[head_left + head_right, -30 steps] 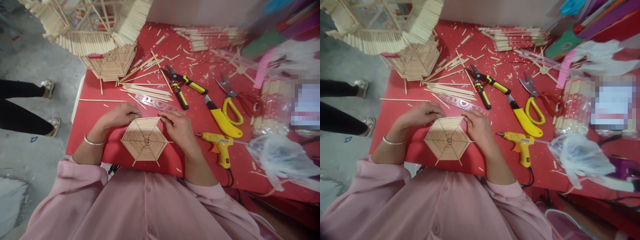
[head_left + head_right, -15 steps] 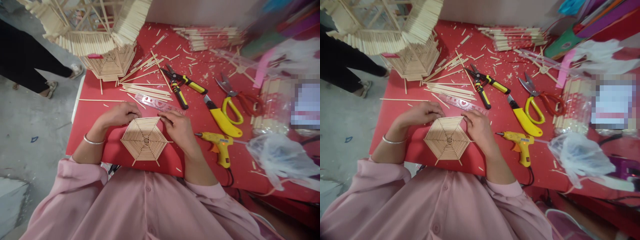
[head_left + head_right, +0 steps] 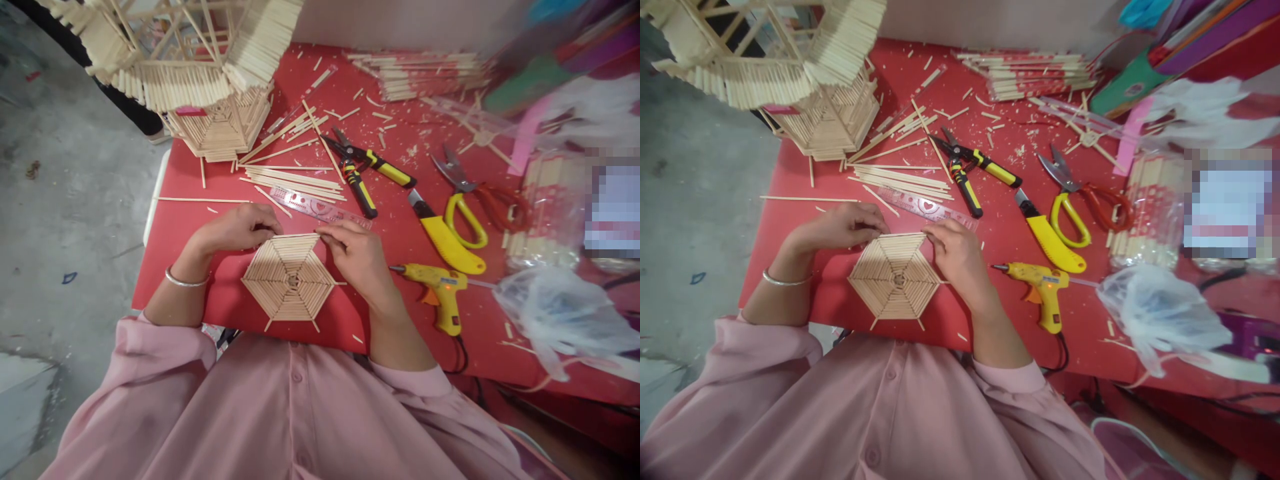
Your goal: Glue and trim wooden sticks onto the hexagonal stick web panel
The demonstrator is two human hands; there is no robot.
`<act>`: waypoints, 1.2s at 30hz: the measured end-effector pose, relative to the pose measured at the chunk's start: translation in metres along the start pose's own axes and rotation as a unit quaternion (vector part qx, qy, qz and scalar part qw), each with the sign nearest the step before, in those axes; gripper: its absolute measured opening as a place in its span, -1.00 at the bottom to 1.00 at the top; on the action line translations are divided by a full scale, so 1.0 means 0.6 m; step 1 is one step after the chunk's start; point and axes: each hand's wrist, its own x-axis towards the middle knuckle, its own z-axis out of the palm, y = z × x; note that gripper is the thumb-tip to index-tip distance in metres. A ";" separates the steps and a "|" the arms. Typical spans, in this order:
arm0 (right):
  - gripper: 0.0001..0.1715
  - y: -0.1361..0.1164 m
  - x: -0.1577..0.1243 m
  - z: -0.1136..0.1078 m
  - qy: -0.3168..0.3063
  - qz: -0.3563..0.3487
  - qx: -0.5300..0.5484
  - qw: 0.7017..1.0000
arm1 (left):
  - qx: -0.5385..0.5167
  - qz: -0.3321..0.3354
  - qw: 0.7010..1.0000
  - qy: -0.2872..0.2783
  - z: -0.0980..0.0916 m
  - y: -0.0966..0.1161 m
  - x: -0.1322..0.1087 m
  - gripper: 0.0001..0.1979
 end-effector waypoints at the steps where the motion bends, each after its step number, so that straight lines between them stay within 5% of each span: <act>1: -0.67 0.000 0.000 0.000 0.001 -0.003 0.001 1.000 | 0.003 0.004 1.000 0.001 0.000 0.000 0.000 -0.78; 36: -0.66 0.005 0.000 0.000 -0.008 -0.013 -0.002 1.000 | -0.015 -0.026 1.000 0.003 -0.005 0.006 -0.003 -0.76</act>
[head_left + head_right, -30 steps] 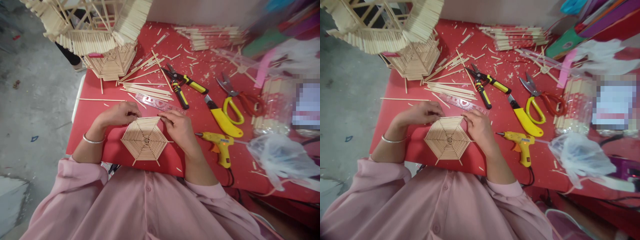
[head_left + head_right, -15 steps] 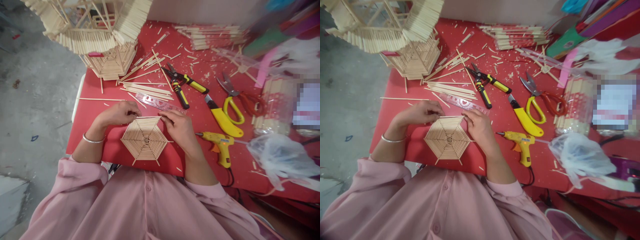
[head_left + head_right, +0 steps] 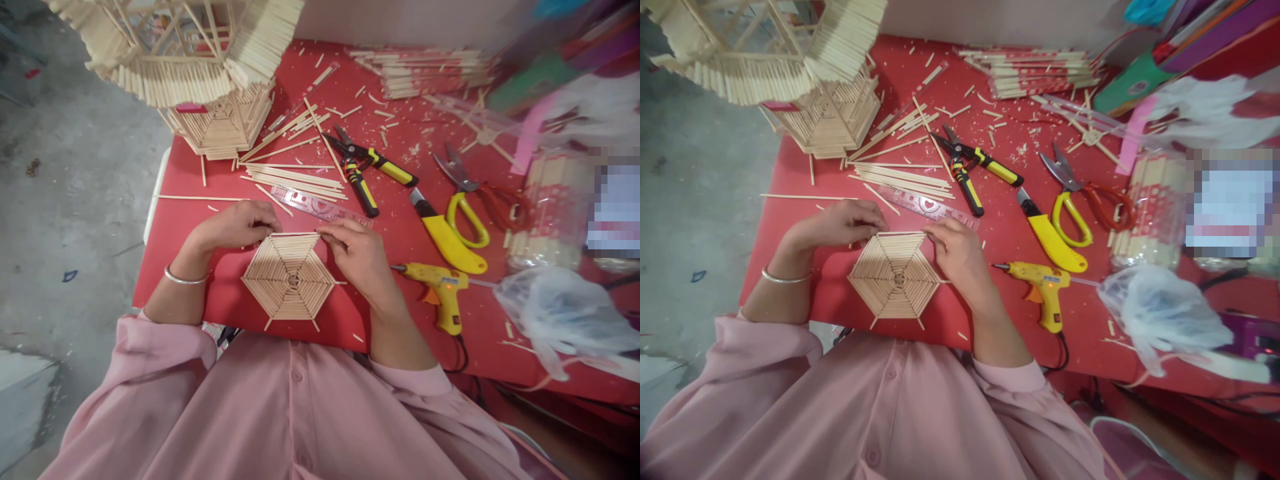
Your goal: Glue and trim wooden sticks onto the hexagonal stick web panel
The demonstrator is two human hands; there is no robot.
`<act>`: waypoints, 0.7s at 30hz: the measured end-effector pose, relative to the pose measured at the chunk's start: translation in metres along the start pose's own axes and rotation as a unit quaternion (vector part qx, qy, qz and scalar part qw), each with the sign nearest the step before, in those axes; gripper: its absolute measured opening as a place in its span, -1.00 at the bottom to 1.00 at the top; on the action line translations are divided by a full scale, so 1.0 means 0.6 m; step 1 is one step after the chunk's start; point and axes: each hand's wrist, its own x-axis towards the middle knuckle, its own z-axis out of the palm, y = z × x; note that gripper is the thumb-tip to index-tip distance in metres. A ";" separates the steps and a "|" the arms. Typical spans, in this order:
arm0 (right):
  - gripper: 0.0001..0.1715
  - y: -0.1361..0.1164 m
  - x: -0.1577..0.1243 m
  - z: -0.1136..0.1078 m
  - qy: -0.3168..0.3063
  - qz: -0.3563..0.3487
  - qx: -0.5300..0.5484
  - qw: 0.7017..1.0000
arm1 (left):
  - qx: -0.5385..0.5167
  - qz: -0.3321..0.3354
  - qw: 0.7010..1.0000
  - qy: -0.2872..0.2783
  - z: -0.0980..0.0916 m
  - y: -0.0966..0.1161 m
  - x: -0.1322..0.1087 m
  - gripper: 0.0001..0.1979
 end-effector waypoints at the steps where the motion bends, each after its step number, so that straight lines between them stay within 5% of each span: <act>1: -0.66 0.000 0.000 0.000 -0.001 0.000 -0.001 1.000 | 0.000 -0.003 1.000 -0.002 0.000 0.000 0.000 -0.75; 21: -0.68 -0.002 0.000 -0.001 -0.005 0.000 -0.004 1.000 | -0.005 0.000 1.000 -0.006 -0.001 0.001 0.000 -0.79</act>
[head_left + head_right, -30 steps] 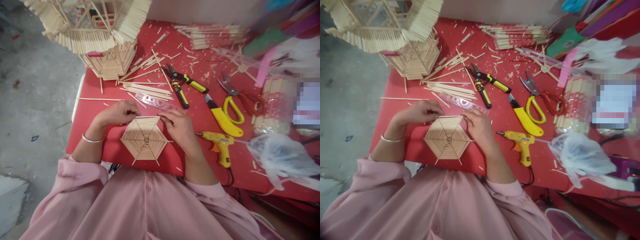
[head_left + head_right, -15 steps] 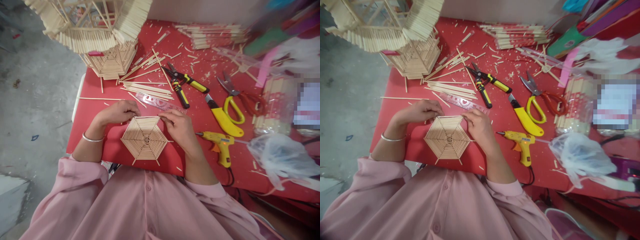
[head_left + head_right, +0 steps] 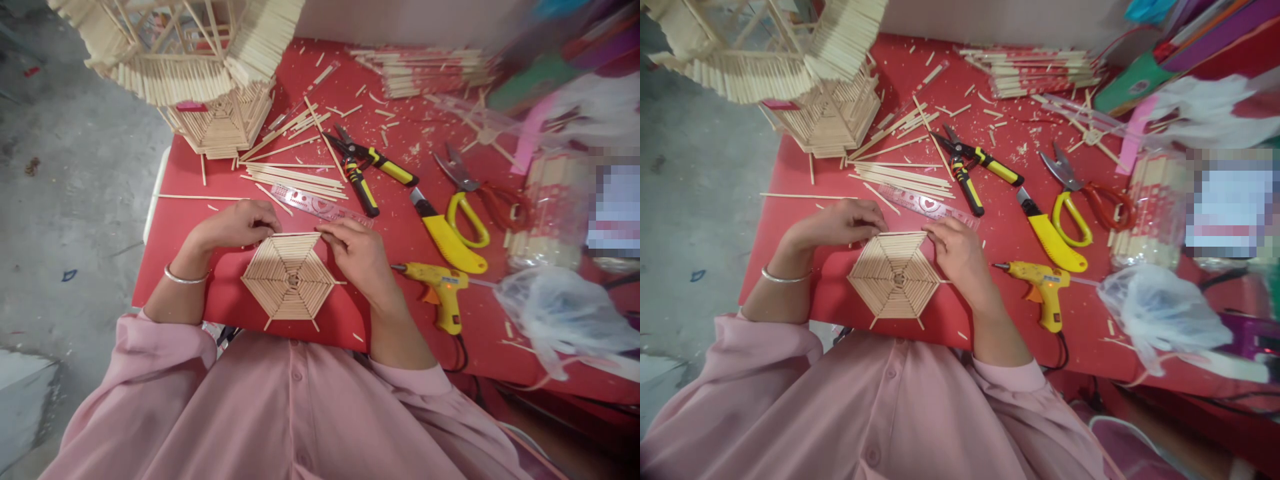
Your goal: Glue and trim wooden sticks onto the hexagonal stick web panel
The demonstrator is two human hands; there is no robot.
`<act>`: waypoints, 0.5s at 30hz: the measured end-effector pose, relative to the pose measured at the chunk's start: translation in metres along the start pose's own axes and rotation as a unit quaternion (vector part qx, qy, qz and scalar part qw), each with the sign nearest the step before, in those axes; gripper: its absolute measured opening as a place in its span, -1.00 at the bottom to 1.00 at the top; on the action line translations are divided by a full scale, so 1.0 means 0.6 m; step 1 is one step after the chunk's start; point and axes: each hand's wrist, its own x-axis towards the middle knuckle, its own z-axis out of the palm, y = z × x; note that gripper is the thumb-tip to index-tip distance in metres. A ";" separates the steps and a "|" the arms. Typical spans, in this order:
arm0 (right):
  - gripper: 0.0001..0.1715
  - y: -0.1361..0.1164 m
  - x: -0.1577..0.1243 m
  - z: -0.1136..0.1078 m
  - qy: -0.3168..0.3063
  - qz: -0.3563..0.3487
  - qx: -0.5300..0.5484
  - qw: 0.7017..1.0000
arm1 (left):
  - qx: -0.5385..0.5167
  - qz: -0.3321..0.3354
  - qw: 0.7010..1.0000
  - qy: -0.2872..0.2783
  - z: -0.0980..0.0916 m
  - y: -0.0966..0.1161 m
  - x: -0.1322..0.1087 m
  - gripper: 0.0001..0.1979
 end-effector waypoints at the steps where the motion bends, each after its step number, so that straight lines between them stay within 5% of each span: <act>1: -0.68 0.000 0.000 0.000 0.002 -0.002 0.000 1.000 | 0.000 0.002 1.000 -0.001 0.000 0.000 0.000 -0.78; 15: -0.67 -0.003 0.000 -0.001 0.001 0.004 -0.001 1.000 | -0.002 0.021 1.000 0.005 0.001 -0.008 0.001 -0.81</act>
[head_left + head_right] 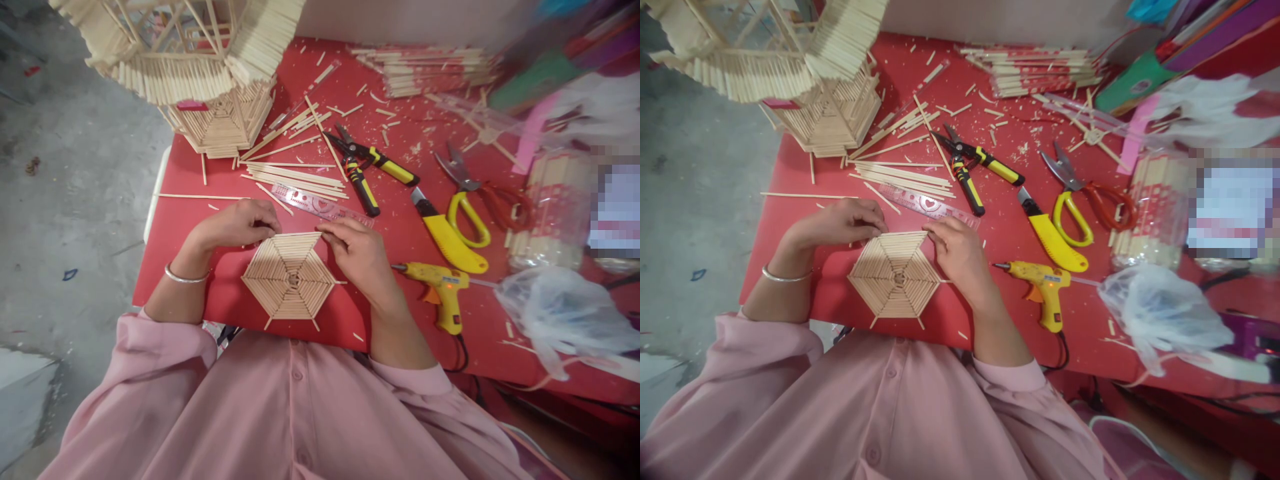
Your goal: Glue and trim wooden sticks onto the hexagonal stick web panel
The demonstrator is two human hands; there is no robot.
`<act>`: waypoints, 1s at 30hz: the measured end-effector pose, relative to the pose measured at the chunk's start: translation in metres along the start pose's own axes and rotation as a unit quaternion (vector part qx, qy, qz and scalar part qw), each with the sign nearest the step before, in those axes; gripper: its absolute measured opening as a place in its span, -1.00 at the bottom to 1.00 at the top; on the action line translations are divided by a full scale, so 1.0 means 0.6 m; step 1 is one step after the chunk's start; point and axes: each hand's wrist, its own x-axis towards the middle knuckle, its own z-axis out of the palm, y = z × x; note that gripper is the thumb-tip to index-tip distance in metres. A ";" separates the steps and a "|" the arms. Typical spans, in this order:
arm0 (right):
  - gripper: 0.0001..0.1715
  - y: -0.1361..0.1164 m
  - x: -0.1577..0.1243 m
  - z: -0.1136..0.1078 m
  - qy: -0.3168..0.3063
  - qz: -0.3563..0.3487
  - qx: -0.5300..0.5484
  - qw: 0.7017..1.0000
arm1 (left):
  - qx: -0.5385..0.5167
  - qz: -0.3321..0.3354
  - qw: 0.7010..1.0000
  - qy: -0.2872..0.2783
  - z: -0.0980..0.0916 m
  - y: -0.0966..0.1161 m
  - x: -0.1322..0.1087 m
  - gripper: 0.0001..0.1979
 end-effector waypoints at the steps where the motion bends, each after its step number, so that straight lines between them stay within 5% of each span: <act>1: -0.67 0.000 0.000 0.000 -0.001 0.001 0.001 1.000 | -0.004 0.001 1.000 0.001 0.000 -0.001 0.000 -0.81; 30: -0.69 0.000 0.001 0.001 0.002 0.001 -0.001 1.000 | -0.002 -0.010 1.000 0.002 0.002 0.001 0.001 -0.82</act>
